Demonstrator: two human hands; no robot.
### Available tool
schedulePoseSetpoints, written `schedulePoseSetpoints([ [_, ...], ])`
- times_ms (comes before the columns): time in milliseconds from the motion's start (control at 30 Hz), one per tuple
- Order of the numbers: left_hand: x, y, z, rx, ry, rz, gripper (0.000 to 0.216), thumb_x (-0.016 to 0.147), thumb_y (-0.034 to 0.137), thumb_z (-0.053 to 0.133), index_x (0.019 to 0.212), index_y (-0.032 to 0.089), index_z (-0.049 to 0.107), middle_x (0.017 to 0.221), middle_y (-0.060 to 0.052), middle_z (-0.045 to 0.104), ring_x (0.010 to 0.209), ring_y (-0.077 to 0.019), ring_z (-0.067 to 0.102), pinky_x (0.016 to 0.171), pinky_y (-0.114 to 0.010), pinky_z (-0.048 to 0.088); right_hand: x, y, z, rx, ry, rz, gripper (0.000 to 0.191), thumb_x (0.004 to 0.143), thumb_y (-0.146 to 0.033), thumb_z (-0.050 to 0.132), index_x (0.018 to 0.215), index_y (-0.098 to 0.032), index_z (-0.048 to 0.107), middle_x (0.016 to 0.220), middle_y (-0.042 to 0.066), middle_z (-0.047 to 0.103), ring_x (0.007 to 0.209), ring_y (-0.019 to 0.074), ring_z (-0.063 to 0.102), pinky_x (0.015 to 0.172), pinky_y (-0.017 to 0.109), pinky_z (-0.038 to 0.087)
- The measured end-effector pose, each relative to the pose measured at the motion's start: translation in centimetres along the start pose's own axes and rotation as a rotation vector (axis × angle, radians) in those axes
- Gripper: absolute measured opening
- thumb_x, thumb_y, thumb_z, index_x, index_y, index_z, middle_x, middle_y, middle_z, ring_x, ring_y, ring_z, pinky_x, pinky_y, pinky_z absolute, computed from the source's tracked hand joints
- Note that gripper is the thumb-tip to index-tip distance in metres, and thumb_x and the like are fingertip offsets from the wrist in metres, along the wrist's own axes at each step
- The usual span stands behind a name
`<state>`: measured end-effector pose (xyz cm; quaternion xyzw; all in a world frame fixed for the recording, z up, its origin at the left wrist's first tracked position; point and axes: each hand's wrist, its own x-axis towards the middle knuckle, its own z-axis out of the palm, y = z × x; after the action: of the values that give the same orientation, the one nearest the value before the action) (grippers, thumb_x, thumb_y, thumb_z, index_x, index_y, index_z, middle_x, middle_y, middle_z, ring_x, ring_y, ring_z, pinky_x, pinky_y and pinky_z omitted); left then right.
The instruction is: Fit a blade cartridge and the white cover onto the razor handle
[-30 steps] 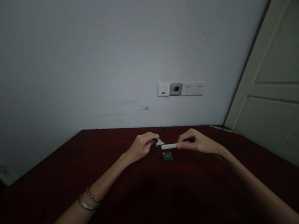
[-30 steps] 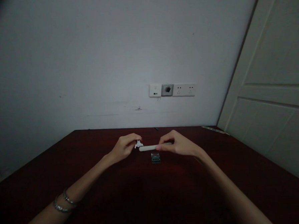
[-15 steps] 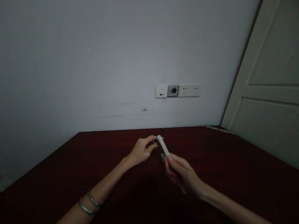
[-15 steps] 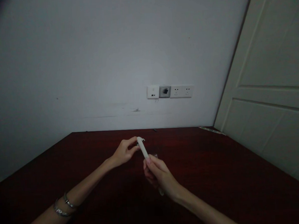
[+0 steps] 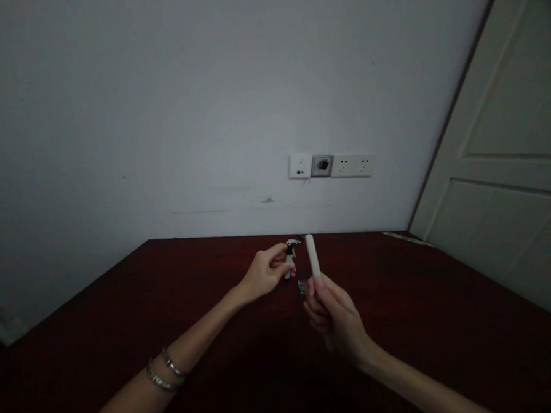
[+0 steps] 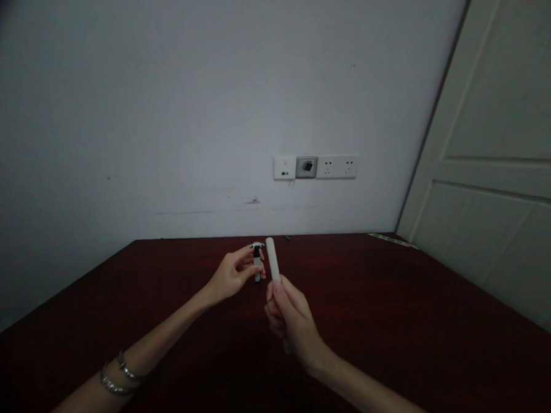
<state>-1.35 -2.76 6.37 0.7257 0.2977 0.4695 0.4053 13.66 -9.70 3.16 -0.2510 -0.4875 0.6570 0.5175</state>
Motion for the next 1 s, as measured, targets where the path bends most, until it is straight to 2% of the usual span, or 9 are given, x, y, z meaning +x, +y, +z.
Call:
schedulePoseSetpoints([
  [167,0.1,0.2,0.1,-0.1,0.022,-0.034,0.02,0.075,0.019,0.058,0.091,0.012,0.05,0.071,-0.002,0.059,0.062,-0.0135,0.06,0.062,-0.028,0.049,-0.9,1.9,0.1,-0.061,-0.094,0.181,0.038,0.08,-0.054,0.05,0.071,-0.018,0.043,0.052,-0.009,0.028,0.041,0.0032,0.019,0.035,0.016,0.013],
  [233,0.2,0.2,0.0,-0.092,0.025,-0.032,0.021,0.074,0.019,0.058,0.092,0.011,0.051,0.072,-0.002,0.059,0.061,-0.0125,0.059,0.061,-0.027,0.049,-0.4,1.3,0.3,-0.037,-0.095,0.112,0.037,0.08,-0.053,0.052,0.07,-0.018,0.043,0.052,-0.009,0.027,0.041,0.0033,0.019,0.035,0.016,0.013],
  [333,0.2,0.0,0.0,-0.046,-0.002,-0.019,0.019,0.074,0.017,0.058,0.091,0.011,0.053,0.071,-0.002,0.058,0.061,-0.0115,0.058,0.06,-0.026,0.048,0.8,0.3,0.5,0.027,-0.014,-0.032,0.037,0.076,-0.052,0.056,0.069,-0.019,0.042,0.049,-0.01,0.023,0.04,0.0034,0.014,0.034,0.016,0.01],
  [400,0.2,0.0,0.1,-0.047,-0.013,-0.024,0.017,0.074,0.016,0.057,0.09,0.011,0.053,0.071,-0.001,0.058,0.062,-0.0118,0.058,0.062,-0.026,0.048,1.2,0.6,0.6,0.028,-0.006,-0.026,0.037,0.076,-0.053,0.055,0.069,-0.019,0.042,0.049,-0.01,0.022,0.04,0.0033,0.013,0.034,0.016,0.01],
  [533,0.2,0.0,0.0,-0.099,0.01,-0.078,0.016,0.074,0.015,0.056,0.089,0.012,0.051,0.072,-0.001,0.057,0.062,-0.0119,0.059,0.061,-0.026,0.048,1.2,1.9,0.6,-0.04,-0.09,0.07,0.037,0.08,-0.052,0.05,0.07,-0.018,0.044,0.051,-0.009,0.026,0.041,0.0035,0.018,0.035,0.016,0.013],
  [700,0.3,-0.4,0.0,-0.016,-0.018,-0.042,0.016,0.074,0.013,0.056,0.09,0.012,0.053,0.07,0.0,0.056,0.062,-0.0109,0.057,0.06,-0.024,0.047,2.3,1.0,0.9,0.029,0.04,-0.109,0.036,0.077,-0.053,0.055,0.07,-0.019,0.042,0.049,-0.011,0.022,0.039,0.0033,0.013,0.034,0.016,0.009],
  [867,0.3,-0.2,0.0,0.006,0.001,-0.035,0.009,0.074,0.013,0.055,0.083,0.012,0.053,0.07,-0.001,0.057,0.065,-0.0113,0.056,0.061,-0.023,0.046,2.5,1.7,0.7,-0.036,-0.023,-0.015,0.036,0.078,-0.051,0.054,0.068,-0.018,0.042,0.05,-0.01,0.026,0.04,0.0033,0.017,0.035,0.016,0.012],
  [1000,0.3,-0.2,0.0,0.022,-0.015,-0.043,0.009,0.072,0.011,0.055,0.08,0.012,0.053,0.065,0.002,0.054,0.059,-0.0094,0.053,0.056,-0.021,0.042,3.0,1.6,0.7,-0.006,0.02,-0.088,0.034,0.079,-0.051,0.054,0.072,-0.019,0.043,0.05,-0.01,0.024,0.04,0.0037,0.015,0.035,0.016,0.009],
])
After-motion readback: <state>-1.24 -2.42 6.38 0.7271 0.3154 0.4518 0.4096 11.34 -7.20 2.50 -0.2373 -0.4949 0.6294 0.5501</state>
